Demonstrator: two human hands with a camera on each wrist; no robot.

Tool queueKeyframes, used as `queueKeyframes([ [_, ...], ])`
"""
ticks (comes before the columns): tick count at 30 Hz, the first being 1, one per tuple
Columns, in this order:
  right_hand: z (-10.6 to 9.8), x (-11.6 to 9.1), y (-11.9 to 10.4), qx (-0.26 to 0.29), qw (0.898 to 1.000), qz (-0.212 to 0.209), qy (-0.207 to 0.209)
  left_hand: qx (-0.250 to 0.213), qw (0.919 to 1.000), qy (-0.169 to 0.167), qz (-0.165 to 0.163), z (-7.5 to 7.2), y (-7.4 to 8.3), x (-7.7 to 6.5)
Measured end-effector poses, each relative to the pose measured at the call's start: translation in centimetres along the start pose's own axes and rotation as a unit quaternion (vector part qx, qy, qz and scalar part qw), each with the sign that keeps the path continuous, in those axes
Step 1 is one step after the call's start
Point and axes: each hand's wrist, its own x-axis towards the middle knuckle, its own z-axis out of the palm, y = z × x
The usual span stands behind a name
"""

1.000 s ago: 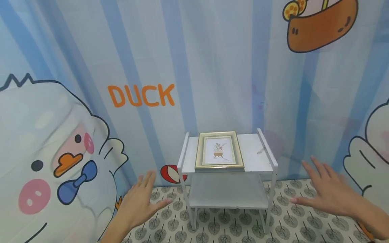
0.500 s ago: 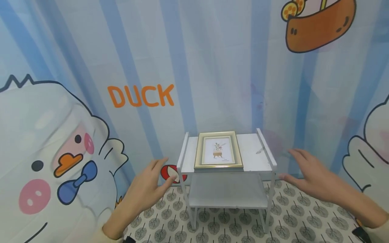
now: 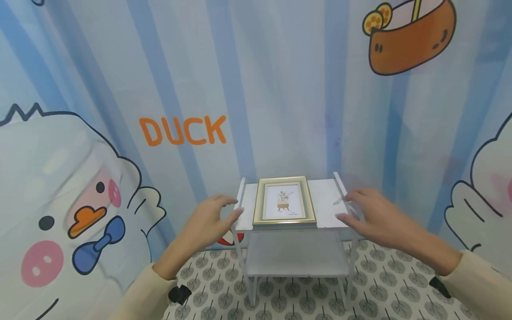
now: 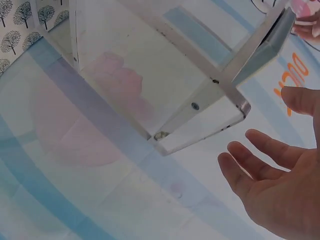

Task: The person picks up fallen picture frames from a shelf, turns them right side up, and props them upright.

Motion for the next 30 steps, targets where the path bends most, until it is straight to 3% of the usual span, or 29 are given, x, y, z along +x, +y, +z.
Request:
queueKeyframes([
  [9, 0.7, 2.6, -2.0, 0.007, 0.998, -0.026, -0.058, -0.034, 0.9958, -0.062, -0.058, 0.7, 1.6, 3.3],
  [17, 1.5, 5.8, -2.4, 0.033, 0.987, 0.013, -0.154, -0.009, 0.989, -0.131, -0.068, 2.4, 1.8, 5.9],
  [21, 2.2, 7.4, -2.4, 0.031, 0.98, 0.027, -0.193, -0.001, 0.9855, -0.15, -0.08, 3.3, 1.9, 7.1],
  [26, 2.6, 9.8, -2.4, 0.039, 0.973, 0.014, -0.226, 0.01, 0.9836, -0.164, -0.075, 4.1, 2.1, 8.7],
  [30, 2.6, 11.4, -2.5, 0.056, 0.961, 0.006, -0.271, 0.004, 0.981, -0.184, -0.062, 4.4, 2.0, 9.8],
])
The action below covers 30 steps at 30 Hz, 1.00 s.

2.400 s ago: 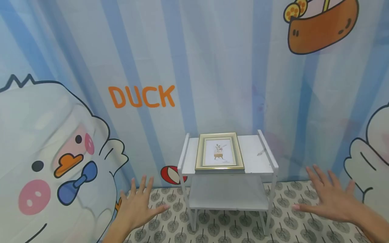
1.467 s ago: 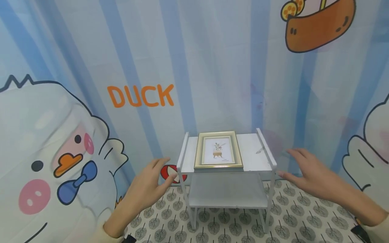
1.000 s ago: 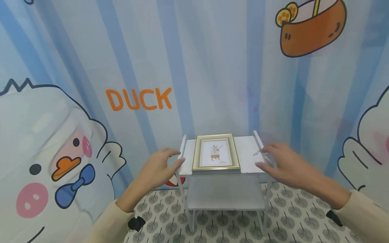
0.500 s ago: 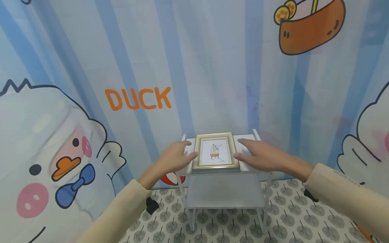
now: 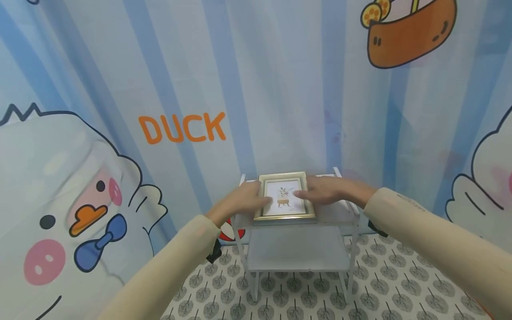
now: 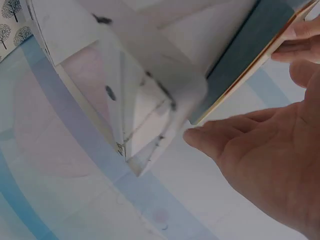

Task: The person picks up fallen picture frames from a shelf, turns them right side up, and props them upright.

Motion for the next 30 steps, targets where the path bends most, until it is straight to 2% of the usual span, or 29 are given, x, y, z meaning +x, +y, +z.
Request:
queueKeyframes([
  [5, -0.9, 0.7, -0.3, -0.026, 0.998, 0.053, -0.038, -0.018, 0.9997, -0.009, -0.01, -0.6, 0.3, 1.0],
  [8, -1.0, 0.9, -0.5, -0.05, 0.995, 0.078, -0.044, -0.022, 0.9992, -0.018, -0.027, -0.8, 0.5, 1.3],
  [11, -0.8, 1.1, -0.5, -0.041, 0.994, 0.092, -0.048, -0.025, 0.9986, -0.028, -0.038, -0.8, 0.8, 1.5],
  [16, -0.3, 1.6, -0.6, -0.036, 0.994, 0.099, -0.043, -0.01, 0.9985, -0.029, -0.045, -0.2, 1.1, 2.3],
  [21, 0.0, 1.8, -0.5, -0.037, 0.991, 0.119, -0.041, -0.003, 0.999, -0.01, -0.043, 0.4, 1.2, 2.5],
  [27, 0.0, 2.0, -0.2, -0.11, 0.987, 0.109, -0.052, -0.005, 0.9993, 0.005, -0.037, 0.8, 1.2, 2.2],
  [30, -0.2, 2.1, -0.1, -0.122, 0.985, 0.108, -0.055, -0.004, 0.9991, 0.016, -0.038, 0.7, 1.3, 2.3],
])
